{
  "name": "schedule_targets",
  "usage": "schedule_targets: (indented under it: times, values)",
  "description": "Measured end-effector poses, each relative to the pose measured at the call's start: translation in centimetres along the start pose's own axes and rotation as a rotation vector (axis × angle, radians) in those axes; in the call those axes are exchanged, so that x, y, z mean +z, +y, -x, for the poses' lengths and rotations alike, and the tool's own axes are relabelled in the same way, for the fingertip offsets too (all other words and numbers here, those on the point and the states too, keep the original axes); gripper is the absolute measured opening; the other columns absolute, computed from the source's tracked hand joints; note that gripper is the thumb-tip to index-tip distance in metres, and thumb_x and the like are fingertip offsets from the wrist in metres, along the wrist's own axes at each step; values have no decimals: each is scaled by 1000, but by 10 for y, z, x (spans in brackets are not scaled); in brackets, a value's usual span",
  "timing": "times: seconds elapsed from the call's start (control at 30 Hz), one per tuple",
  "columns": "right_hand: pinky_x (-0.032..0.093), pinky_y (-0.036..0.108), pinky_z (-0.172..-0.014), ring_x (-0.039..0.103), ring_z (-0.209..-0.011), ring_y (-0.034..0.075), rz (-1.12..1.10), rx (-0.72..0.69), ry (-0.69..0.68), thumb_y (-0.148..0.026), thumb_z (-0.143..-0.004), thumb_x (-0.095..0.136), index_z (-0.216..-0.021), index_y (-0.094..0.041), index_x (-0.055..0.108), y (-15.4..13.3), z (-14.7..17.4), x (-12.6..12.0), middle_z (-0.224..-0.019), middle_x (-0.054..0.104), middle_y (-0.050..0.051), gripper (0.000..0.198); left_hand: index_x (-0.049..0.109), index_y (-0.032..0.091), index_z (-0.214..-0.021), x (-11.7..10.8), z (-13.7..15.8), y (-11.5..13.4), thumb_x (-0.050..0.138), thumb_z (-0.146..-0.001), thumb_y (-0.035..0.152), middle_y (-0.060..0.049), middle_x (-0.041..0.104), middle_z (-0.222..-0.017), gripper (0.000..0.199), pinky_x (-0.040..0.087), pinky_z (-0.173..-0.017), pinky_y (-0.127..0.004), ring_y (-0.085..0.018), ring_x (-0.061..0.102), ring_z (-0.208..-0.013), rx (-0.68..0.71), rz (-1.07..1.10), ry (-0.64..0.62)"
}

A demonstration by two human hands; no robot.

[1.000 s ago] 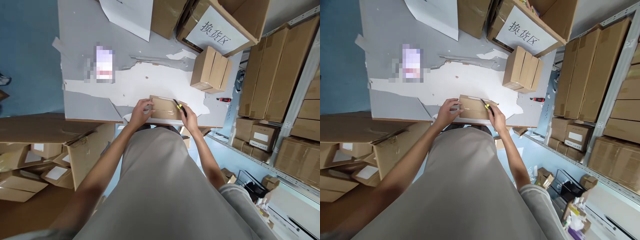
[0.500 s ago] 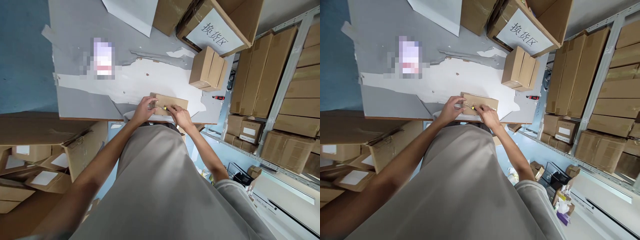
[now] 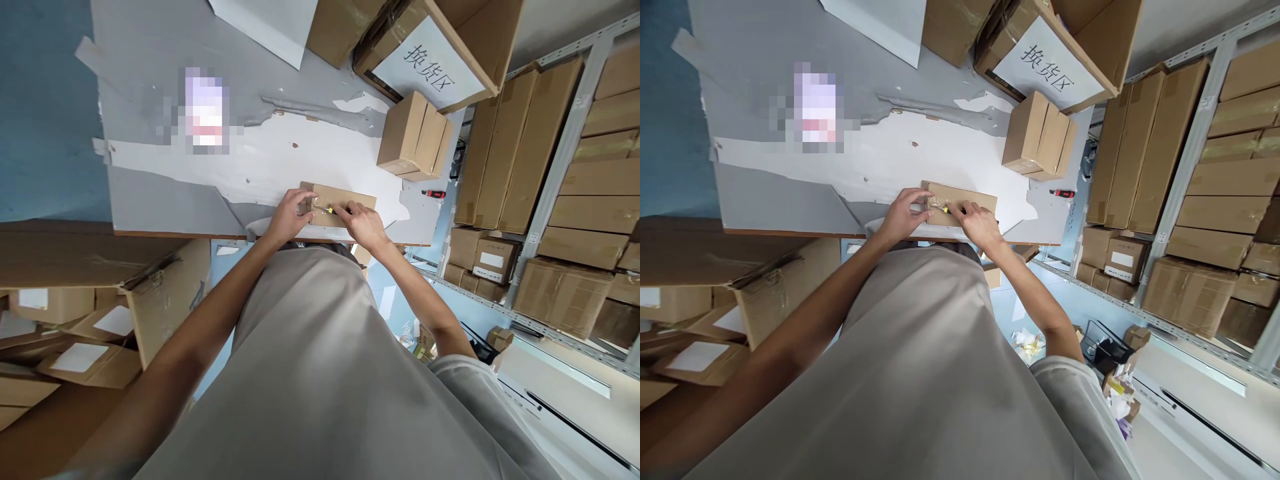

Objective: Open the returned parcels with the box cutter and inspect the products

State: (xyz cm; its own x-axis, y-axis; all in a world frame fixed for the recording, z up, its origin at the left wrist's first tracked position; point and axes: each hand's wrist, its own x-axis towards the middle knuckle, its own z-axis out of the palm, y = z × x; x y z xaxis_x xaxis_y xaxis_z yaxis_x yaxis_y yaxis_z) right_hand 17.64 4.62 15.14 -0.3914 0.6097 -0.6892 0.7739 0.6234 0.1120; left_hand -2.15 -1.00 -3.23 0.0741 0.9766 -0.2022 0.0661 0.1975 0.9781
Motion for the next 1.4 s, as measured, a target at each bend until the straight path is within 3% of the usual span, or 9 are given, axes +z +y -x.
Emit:
schedule_targets:
  times: [0.53,0.77,0.97,1.2,1.4]
  values:
    - [54,40,-99,67,-131,34,31,-63,-62,-7,-118,30,-175,-22,50,2,-11,-31,-149,68,22,63,76,24,-145,1,-2,1,78,-92,31,-13,65,-152,54,72,-89,-35,-29,76,-126,-49,6,31]
    - [55,41,-100,68,-131,34,0,-46,-62,-9,-118,32,-170,-22,53,7,-12,-30,-146,68,22,57,73,25,-149,8,-1,-1,78,-95,37,-14,65,-157,56,71,-91,-34,-29,75,-128,-80,-10,94]
    - [56,41,-101,68,-131,33,-10,-114,-34,-7,-117,33,-172,-20,52,19,-14,-20,-145,69,22,60,73,26,-150,12,-1,0,76,-96,37,-13,65,-160,55,72,-96,-38,-30,75,-130,-127,-36,140]
    - [56,41,-102,67,-134,33,-30,-144,-24,-6,-116,30,-176,-23,46,20,-22,-14,-149,67,22,65,72,26,-149,10,-1,-1,78,-94,36,-12,66,-160,55,71,-97,-38,-30,74,-131,-136,-4,131]
    - [56,40,-101,68,-131,33,-16,-124,-31,-8,-117,34,-179,-24,44,17,-21,-19,-148,68,21,65,73,25,-148,6,-4,0,77,-93,32,-11,67,-157,56,69,-107,-41,-29,74,-130,-125,-8,109]
